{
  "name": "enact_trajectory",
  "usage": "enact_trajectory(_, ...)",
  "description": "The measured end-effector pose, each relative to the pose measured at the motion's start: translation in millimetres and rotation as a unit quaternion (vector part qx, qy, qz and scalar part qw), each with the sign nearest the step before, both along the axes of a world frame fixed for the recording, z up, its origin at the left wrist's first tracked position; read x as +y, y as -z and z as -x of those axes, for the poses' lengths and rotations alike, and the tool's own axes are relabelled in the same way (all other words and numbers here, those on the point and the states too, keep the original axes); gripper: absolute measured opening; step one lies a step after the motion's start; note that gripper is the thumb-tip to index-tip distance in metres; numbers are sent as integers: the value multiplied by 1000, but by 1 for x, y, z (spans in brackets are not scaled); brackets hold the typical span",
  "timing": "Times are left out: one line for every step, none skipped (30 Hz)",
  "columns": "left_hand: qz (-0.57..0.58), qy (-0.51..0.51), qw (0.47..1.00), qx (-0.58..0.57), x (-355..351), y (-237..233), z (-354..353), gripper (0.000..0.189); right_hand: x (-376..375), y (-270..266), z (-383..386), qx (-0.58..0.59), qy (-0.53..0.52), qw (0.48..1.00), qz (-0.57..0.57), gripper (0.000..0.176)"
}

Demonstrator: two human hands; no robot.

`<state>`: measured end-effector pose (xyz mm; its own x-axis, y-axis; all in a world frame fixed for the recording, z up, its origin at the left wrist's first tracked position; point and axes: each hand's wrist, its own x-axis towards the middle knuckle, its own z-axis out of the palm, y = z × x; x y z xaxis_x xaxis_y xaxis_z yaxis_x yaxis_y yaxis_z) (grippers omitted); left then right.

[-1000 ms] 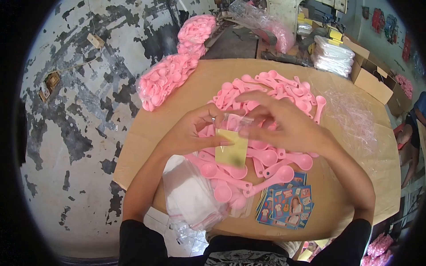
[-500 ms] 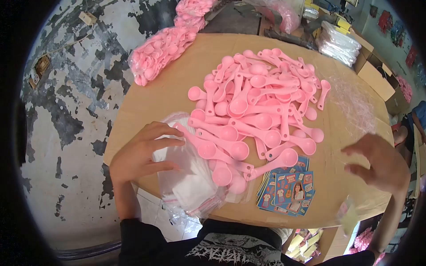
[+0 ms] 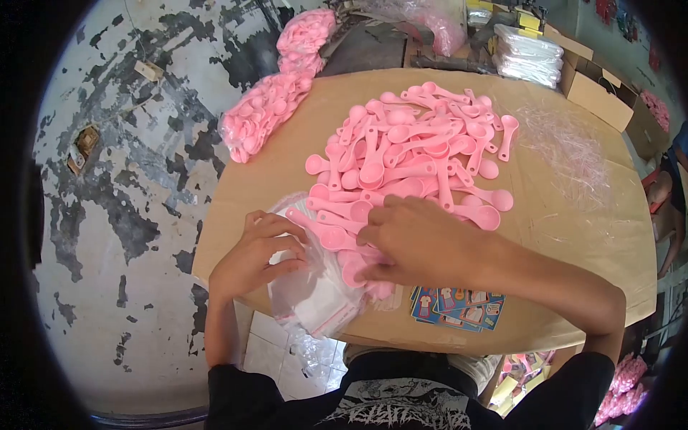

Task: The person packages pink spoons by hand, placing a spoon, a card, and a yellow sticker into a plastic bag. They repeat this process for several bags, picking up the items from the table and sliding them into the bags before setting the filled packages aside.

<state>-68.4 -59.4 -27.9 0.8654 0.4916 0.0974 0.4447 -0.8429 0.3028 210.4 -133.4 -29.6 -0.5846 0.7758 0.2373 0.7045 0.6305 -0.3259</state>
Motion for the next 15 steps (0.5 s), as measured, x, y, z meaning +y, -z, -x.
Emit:
enact_trajectory(-12,5,1000,0,-1,-3,-2,12,1,7,1,-5,-7,1000,3,27)
enact_trajectory(-25,9,1000,1,-2,-6,-3,11,1,12,3,-10,-14,1000,6,27)
enact_trajectory(-17,5,1000,1,-3,-10,-6,11,1,15,3,13,-14,999,39,25)
enact_trajectory(-10,1,1000,0,-4,-17,-10,10,2,17,2,36,-15,997,72,23)
enact_trajectory(-1,-3,1000,-2,-7,-24,-14,10,2,19,1,57,-16,993,107,21)
enact_trajectory(25,9,999,19,-11,-33,-17,14,1,19,0,60,-12,994,92,19)
enact_trajectory(51,21,998,39,-15,-44,-21,20,0,19,-1,62,-8,995,78,18)
enact_trajectory(75,34,995,59,-18,-51,-24,25,0,18,-3,63,-3,996,62,16)
enact_trajectory(155,61,981,99,-17,-55,-28,28,-1,11,-5,122,27,987,102,16)
enact_trajectory(231,88,959,139,-15,-60,-33,31,-3,0,-8,180,57,972,138,15)
enact_trajectory(305,114,928,180,-13,-62,-37,35,-5,-8,-11,239,86,951,175,14)
enact_trajectory(290,133,938,135,-15,-58,-43,39,-7,-12,-15,277,89,941,172,13)
enact_trajectory(273,153,946,90,-17,-47,-52,43,-8,-15,-20,314,92,930,167,12)
enact_trajectory(256,174,950,45,-17,-40,-62,47,-9,-17,-24,351,93,917,163,11)
enact_trajectory(262,124,953,89,-15,-38,-73,52,-11,-16,-26,384,91,906,150,11)
